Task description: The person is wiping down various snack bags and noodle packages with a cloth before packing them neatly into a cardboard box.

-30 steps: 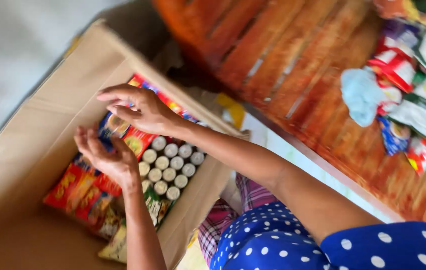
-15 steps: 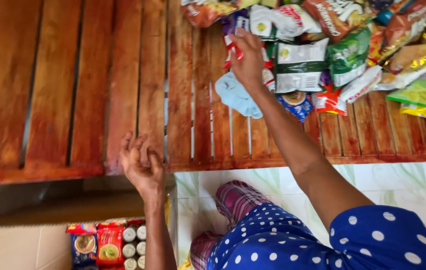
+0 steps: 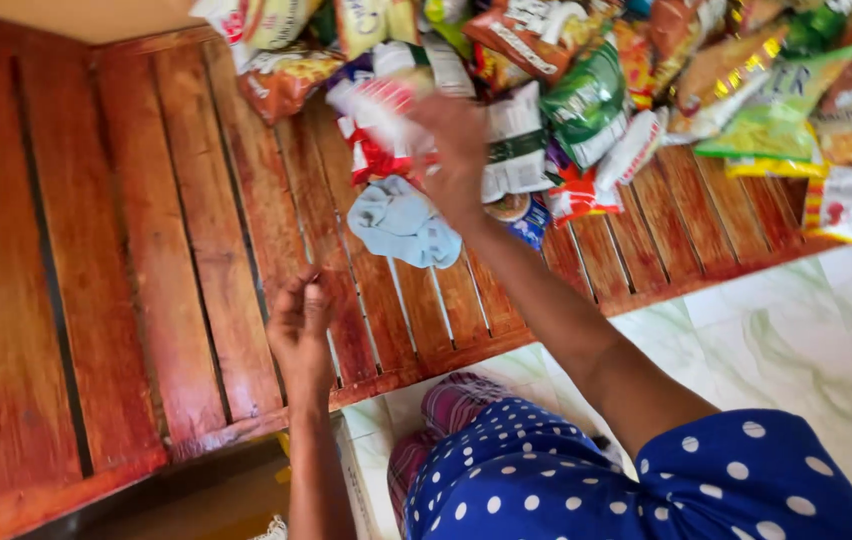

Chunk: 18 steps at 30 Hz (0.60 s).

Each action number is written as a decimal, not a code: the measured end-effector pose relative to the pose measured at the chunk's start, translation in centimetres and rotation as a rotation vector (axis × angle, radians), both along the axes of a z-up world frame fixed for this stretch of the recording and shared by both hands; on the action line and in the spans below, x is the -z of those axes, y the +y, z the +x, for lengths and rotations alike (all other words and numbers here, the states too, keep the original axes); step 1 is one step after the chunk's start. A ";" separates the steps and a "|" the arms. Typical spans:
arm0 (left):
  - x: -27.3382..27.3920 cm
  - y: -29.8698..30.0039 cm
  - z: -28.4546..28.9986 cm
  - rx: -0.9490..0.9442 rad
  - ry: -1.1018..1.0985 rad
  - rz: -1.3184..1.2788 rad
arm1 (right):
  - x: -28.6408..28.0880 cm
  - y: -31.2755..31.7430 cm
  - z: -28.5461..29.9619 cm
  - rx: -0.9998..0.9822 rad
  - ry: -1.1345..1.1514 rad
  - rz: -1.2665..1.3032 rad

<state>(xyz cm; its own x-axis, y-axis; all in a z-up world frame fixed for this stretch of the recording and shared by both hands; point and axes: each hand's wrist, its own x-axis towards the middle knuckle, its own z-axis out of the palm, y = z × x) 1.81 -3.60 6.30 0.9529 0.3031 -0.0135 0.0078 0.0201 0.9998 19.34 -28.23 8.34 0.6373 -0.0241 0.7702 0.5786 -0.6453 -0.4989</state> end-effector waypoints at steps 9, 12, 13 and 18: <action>5.6 4.0 -0.4 -0.150 0.318 -0.380 | 4.3 7.8 -9.4 -0.286 0.179 -0.316; 4.9 5.8 -3.1 -0.215 0.325 -0.385 | 11.2 4.5 -5.1 0.056 0.286 -0.532; 5.2 6.2 -3.2 -0.237 0.319 -0.391 | 12.2 3.4 -4.9 0.034 0.278 -0.536; 10.7 9.5 -4.7 -0.293 0.128 -0.120 | 9.3 6.2 -4.9 -0.240 0.416 -0.352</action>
<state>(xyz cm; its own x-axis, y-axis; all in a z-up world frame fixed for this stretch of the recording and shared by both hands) -2.91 5.90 -4.35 0.8139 0.5524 -0.1798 0.1100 0.1573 0.9814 14.43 -21.99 -1.01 0.8431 0.3698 0.3904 0.5308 -0.6884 -0.4944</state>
